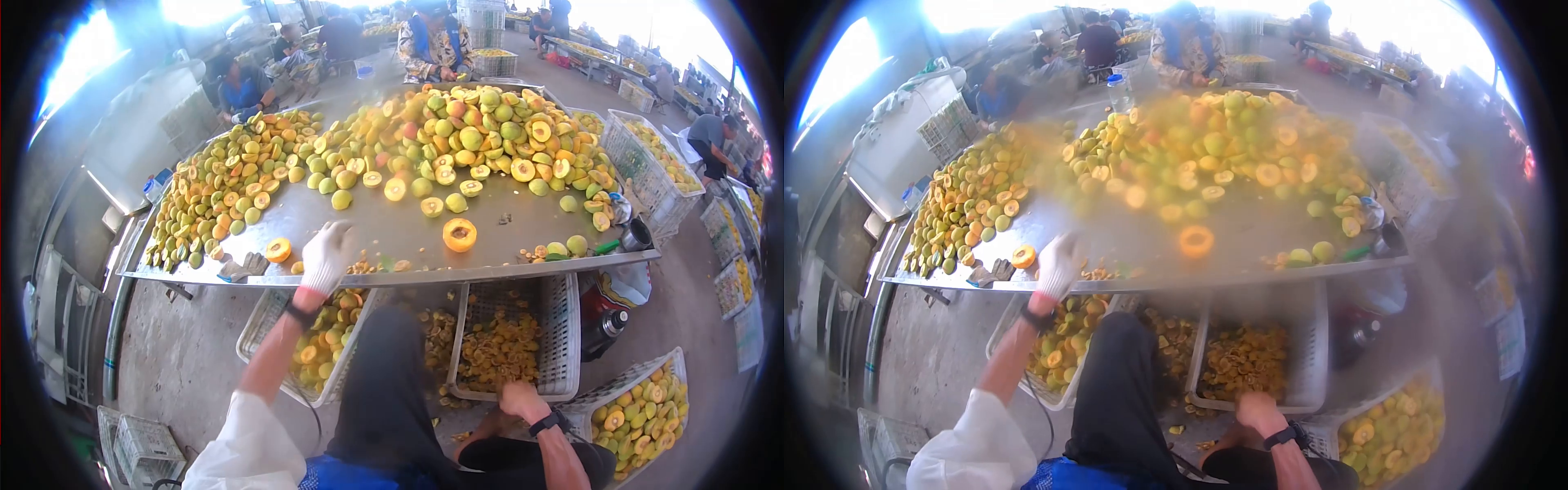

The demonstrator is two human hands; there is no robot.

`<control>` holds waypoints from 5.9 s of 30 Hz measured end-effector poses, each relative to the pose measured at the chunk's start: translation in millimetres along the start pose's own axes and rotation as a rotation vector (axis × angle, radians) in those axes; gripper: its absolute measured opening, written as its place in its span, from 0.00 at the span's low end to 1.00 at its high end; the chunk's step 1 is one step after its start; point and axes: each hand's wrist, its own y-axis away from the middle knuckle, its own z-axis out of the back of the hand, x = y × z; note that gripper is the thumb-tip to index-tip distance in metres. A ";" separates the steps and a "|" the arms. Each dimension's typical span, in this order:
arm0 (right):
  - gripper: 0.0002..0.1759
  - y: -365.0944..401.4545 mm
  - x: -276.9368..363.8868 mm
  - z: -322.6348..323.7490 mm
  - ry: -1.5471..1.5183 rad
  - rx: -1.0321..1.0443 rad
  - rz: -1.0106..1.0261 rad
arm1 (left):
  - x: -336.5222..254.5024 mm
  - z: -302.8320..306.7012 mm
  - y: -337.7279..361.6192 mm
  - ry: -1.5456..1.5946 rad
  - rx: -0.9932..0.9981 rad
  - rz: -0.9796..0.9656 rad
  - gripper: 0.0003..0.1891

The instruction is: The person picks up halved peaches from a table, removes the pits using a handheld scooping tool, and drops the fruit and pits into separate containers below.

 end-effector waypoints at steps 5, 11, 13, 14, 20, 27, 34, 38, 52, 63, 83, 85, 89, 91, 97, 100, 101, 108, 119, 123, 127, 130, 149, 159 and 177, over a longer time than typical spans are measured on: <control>0.20 -6.3 -10.6 2.3 0.052 0.077 0.137 | 24.7 -81.5 -105.4 -0.316 0.284 -0.131 0.20; 0.15 3.2 8.4 39.8 -0.087 -0.115 0.158 | 18.1 -144.3 -173.4 -0.289 0.225 -0.131 0.25; 0.15 8.2 12.8 55.1 -0.135 -0.150 0.168 | 25.2 -160.6 -183.9 -0.263 0.199 -0.119 0.27; 0.15 9.5 14.1 58.5 -0.156 -0.165 0.170 | 30.3 -168.4 -187.4 -0.240 0.187 -0.121 0.28; 0.19 13.9 27.9 102.1 -0.262 -0.329 0.164 | 23.7 -174.8 -185.1 -0.072 0.141 -0.051 0.34; 0.19 26.8 49.5 136.1 -0.412 -0.654 0.273 | -39.1 -120.5 -120.9 0.461 0.213 0.091 0.32; 0.18 62.9 79.9 184.4 -0.579 -0.830 0.368 | -128.8 -52.4 -41.6 1.174 0.549 0.212 0.22; 0.17 96.5 98.6 212.0 -0.711 -0.909 0.401 | -199.0 -10.3 12.2 1.496 0.596 0.142 0.21; 0.16 102.9 115.3 217.0 -0.496 -0.931 0.279 | -249.9 10.9 65.3 1.822 0.634 0.366 0.30; 0.14 51.2 74.3 146.3 -0.591 -0.889 0.286 | -241.1 -72.6 89.7 1.874 0.563 0.493 0.28; 0.13 45.3 97.1 132.0 -0.779 -0.843 0.262 | -247.5 -72.9 108.1 1.544 0.171 0.121 0.26; 0.13 48.3 95.7 135.1 -0.819 -0.814 0.289 | -249.2 -74.5 109.6 1.524 0.135 0.080 0.25; 0.14 50.5 97.2 138.9 -0.844 -0.835 0.306 | -254.9 -71.4 111.6 1.503 0.115 0.077 0.25; 0.14 51.1 99.1 138.4 -0.859 -0.826 0.296 | -257.0 -68.0 113.0 1.500 0.105 0.099 0.25; 0.13 46.2 100.2 128.1 -0.788 -0.989 0.299 | -264.0 -70.7 117.0 1.486 0.081 0.096 0.25; 0.13 44.7 99.1 127.7 -0.799 -0.975 0.249 | -264.3 -72.1 120.4 1.479 0.107 0.096 0.24; 0.13 45.1 98.6 129.1 -0.799 -0.971 0.259 | -263.5 -73.7 120.9 1.460 0.102 0.075 0.24; 0.13 49.7 94.7 131.0 -0.822 -0.912 0.286 | -257.3 -78.2 119.4 1.448 0.108 0.007 0.24; 0.17 63.9 81.0 123.5 -0.809 -0.764 0.389 | -244.6 -61.8 106.7 1.331 0.438 0.010 0.30; 0.23 77.3 72.4 126.1 -1.136 -0.376 0.280 | -241.6 -51.1 103.9 1.224 0.522 -0.157 0.30; 0.27 89.0 73.0 135.0 -1.495 0.068 0.190 | -239.7 -59.0 104.9 1.355 0.644 -0.106 0.30; 0.29 78.8 68.2 122.0 -1.732 0.255 0.315 | -242.7 -62.5 106.8 1.482 0.659 -0.017 0.31; 0.29 73.3 67.2 123.8 -1.787 -0.129 0.082 | -134.8 67.5 94.5 0.827 -0.150 0.013 0.23; 0.25 68.6 78.4 107.6 -1.122 -0.538 0.116 | 4.8 35.5 110.9 -0.356 -0.176 -0.073 0.13; 0.21 60.1 74.7 122.7 -1.050 -0.577 0.207 | -73.1 -170.0 -148.5 -0.228 0.333 -0.251 0.22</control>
